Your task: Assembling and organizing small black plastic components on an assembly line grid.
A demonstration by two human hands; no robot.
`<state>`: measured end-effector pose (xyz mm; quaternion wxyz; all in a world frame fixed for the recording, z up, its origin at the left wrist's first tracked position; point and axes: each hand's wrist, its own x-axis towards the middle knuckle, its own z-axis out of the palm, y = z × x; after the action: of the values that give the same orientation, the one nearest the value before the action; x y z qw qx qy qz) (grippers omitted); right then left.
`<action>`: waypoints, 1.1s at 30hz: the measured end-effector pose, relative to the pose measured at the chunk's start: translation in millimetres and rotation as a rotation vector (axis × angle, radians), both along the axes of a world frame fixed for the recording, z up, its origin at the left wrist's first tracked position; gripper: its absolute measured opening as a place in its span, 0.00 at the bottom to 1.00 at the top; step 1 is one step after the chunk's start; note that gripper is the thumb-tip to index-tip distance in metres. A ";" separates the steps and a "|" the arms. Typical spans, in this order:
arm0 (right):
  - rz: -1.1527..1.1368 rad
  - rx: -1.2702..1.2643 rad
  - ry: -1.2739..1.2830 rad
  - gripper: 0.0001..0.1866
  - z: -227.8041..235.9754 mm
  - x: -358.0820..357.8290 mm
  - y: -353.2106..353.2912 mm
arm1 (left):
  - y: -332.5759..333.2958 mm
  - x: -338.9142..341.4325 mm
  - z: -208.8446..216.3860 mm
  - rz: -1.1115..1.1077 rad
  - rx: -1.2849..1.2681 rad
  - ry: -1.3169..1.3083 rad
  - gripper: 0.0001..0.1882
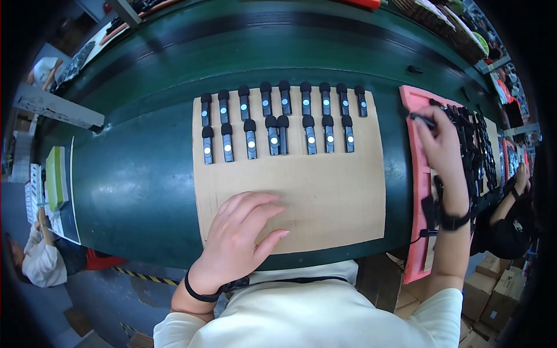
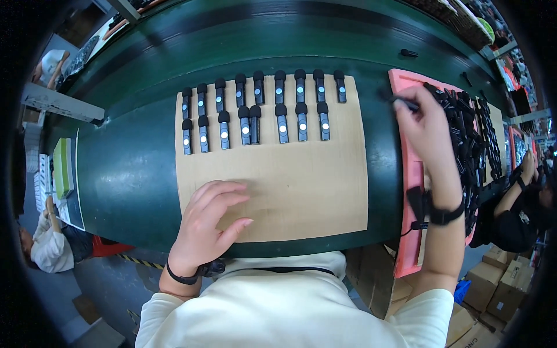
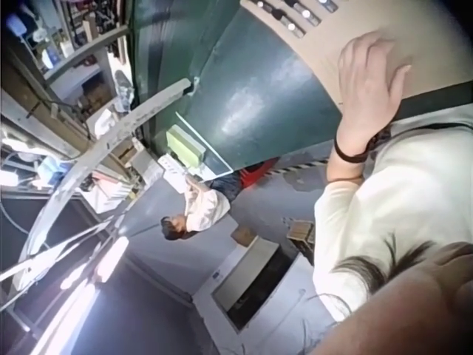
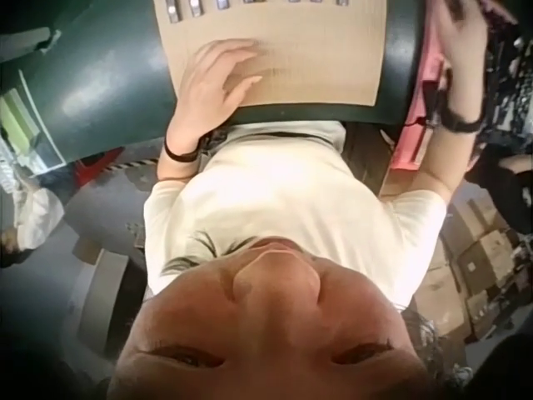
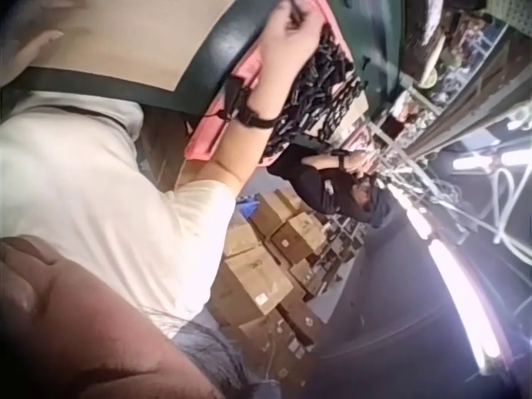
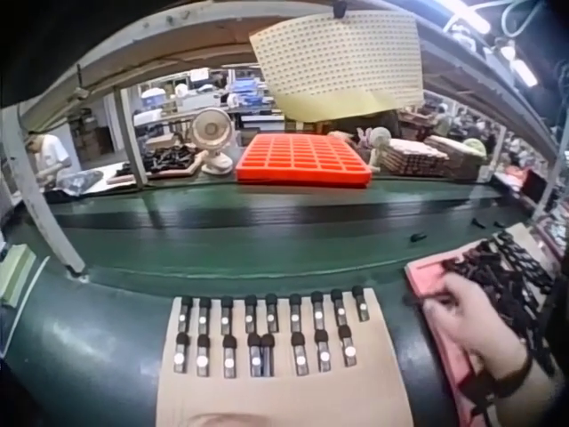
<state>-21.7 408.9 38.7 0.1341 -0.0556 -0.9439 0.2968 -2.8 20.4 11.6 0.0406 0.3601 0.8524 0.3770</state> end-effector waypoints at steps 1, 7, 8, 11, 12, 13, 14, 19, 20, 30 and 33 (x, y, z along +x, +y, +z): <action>0.057 -0.198 -0.031 0.10 5.4 11.7 -29.6 | -1.6 0.1 0.3 0.014 0.037 0.001 0.19; 0.582 -0.437 -0.077 0.13 6.2 62.6 -133.0 | 6.5 -0.4 3.3 -0.016 0.327 -0.066 0.22; 0.590 -0.481 -0.064 0.13 -2.2 65.7 -141.7 | 9.7 -2.1 4.2 -0.052 0.357 -0.046 0.21; 0.593 -0.554 -0.044 0.14 -15.2 71.4 -157.1 | 7.5 -0.7 2.4 -0.100 0.377 -0.008 0.20; 0.590 -0.582 -0.041 0.14 -18.2 72.0 -159.9 | 5.9 0.0 -0.4 -0.108 0.369 0.008 0.19; 0.587 -0.610 -0.038 0.14 -19.9 72.3 -162.1 | 4.8 0.9 -1.7 -0.118 0.361 0.024 0.18; 0.588 -0.612 -0.039 0.14 -20.7 72.3 -163.9 | 4.7 2.1 -1.7 -0.116 0.358 0.023 0.18; 0.595 -0.563 0.032 0.14 -22.3 71.4 -167.3 | 8.2 6.5 -1.2 -0.022 0.367 0.001 0.18; 0.603 -0.532 0.059 0.14 -22.5 71.2 -167.3 | 8.8 6.2 -0.9 -0.019 0.366 0.007 0.18; 0.610 -0.392 0.144 0.17 -22.4 69.3 -165.9 | 9.6 6.9 0.8 -0.014 0.321 -0.025 0.19; 0.604 -0.435 0.145 0.16 -23.2 69.4 -166.0 | 11.4 5.6 0.5 -0.036 0.353 0.023 0.18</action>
<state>47.8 243.0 15.5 0.0920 0.2190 -0.8206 0.5197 2.8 31.8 12.1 -0.0262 0.3810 0.7669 0.5158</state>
